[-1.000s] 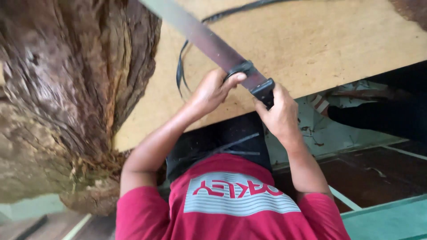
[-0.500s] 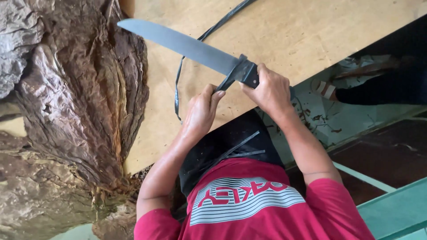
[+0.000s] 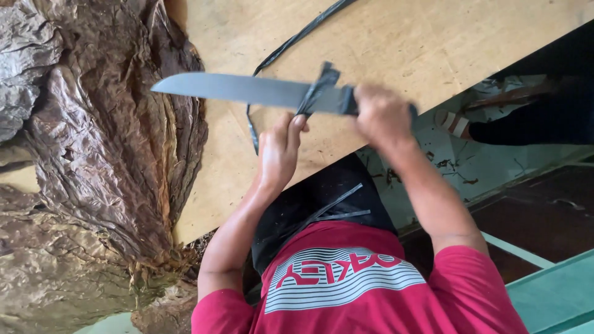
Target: Preparing tying strips with a knife and bundling tobacco leaves on a wooden table.
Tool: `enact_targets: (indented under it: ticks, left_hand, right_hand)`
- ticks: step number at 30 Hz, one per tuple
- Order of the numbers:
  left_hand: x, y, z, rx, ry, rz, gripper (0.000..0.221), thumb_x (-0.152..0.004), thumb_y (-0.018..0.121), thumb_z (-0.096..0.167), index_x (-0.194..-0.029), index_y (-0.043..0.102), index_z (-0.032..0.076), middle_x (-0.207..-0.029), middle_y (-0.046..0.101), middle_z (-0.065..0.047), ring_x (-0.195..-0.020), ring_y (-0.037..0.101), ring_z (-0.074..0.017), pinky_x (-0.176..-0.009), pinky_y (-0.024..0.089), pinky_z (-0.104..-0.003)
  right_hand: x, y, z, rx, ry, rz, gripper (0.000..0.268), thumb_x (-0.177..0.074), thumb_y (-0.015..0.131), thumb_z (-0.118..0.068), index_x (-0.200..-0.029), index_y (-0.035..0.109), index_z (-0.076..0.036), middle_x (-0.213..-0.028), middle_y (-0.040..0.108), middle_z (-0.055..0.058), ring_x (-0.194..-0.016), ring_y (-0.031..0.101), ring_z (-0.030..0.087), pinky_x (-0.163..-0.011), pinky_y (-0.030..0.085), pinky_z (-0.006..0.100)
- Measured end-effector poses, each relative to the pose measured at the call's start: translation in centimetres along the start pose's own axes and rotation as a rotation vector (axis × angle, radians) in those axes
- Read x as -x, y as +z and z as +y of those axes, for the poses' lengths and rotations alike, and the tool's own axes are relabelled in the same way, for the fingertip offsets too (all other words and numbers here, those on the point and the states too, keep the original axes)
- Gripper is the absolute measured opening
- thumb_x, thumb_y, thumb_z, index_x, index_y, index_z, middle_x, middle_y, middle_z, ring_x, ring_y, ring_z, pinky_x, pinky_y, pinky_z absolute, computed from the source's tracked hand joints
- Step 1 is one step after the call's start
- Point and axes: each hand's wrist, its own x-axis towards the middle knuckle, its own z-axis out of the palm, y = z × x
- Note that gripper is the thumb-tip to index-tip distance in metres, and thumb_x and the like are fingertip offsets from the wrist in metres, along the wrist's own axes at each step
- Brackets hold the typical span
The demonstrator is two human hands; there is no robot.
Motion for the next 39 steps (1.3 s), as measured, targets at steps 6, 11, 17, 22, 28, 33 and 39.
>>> enact_targets:
  ticks: [6,11,17,22,28,33,39]
  left_hand:
    - [1.9,-5.2,1.3,0.174,0.009,0.116,0.033,-0.113,0.043,0.029,-0.090,0.059,0.013,-0.056,0.034,0.007,-0.049,0.028,-0.0046,-0.046,0.022,-0.026]
    - [0.1,-3.0,2.5,0.174,0.036,0.076,0.032,-0.113,0.044,0.030,-0.093,0.062,0.012,-0.059,0.032,0.007,-0.053,0.027,-0.0063,-0.051,0.024,-0.029]
    - [-2.6,-0.4,-2.2,-0.627,0.834,0.397,0.022,-0.107,0.071,0.026,-0.090,0.066,0.013,-0.074,0.058,0.001,-0.064,0.056,-0.0177,-0.057,0.041,-0.033]
    - [-5.9,0.1,-7.1,-0.719,0.698,0.204,0.026,-0.107,0.061,0.043,-0.112,0.064,0.017,-0.089,0.059,-0.002,-0.078,0.054,-0.0265,-0.068,0.039,-0.040]
    - [-6.5,-2.3,-6.3,-0.253,0.241,-0.087,0.087,-0.100,0.032,0.070,-0.163,0.031,0.011,-0.135,0.055,-0.014,-0.123,0.047,-0.0309,-0.105,0.041,-0.049]
    - [-8.9,-1.7,-5.5,0.368,-0.005,-0.043,0.039,-0.110,0.043,0.021,-0.145,0.056,0.012,-0.098,0.063,0.004,-0.084,0.054,-0.0087,-0.076,0.044,-0.026]
    - [-12.5,8.0,-3.6,0.644,-0.307,-0.163,0.042,-0.104,0.045,0.012,-0.145,0.058,0.010,-0.095,0.067,-0.003,-0.071,0.059,-0.0098,-0.061,0.045,-0.022]
  right_hand:
    - [-0.1,-1.4,8.6,0.151,0.296,-0.019,0.032,-0.098,0.093,-0.019,-0.108,0.069,0.000,-0.090,0.079,0.011,-0.072,0.076,0.024,-0.062,0.063,0.041]
    - [-0.2,-2.1,4.6,0.085,0.256,-0.030,0.033,-0.092,0.090,-0.021,-0.104,0.066,-0.002,-0.083,0.073,0.010,-0.070,0.073,0.030,-0.058,0.060,0.049]
    - [0.6,-0.2,5.6,0.021,0.376,-0.037,0.034,-0.092,0.092,-0.021,-0.100,0.065,-0.004,-0.085,0.076,0.010,-0.072,0.074,0.034,-0.059,0.058,0.051]
    - [1.7,0.1,5.3,-0.061,0.433,-0.051,0.030,-0.096,0.093,-0.020,-0.099,0.068,-0.005,-0.087,0.078,0.012,-0.076,0.076,0.032,-0.067,0.059,0.048]
    - [2.6,1.2,5.8,-0.060,0.510,-0.100,0.033,-0.101,0.091,-0.026,-0.094,0.068,-0.005,-0.082,0.077,0.011,-0.070,0.074,0.033,-0.065,0.059,0.048]
    - [2.6,2.2,6.2,-0.051,0.581,-0.102,0.036,-0.099,0.092,-0.033,-0.094,0.067,-0.007,-0.084,0.077,0.010,-0.075,0.074,0.036,-0.068,0.057,0.051]
    - [3.0,1.3,7.8,-0.437,0.829,0.053,0.028,-0.102,0.076,-0.032,-0.093,0.062,-0.009,-0.081,0.064,0.003,-0.074,0.061,0.021,-0.068,0.050,0.037]
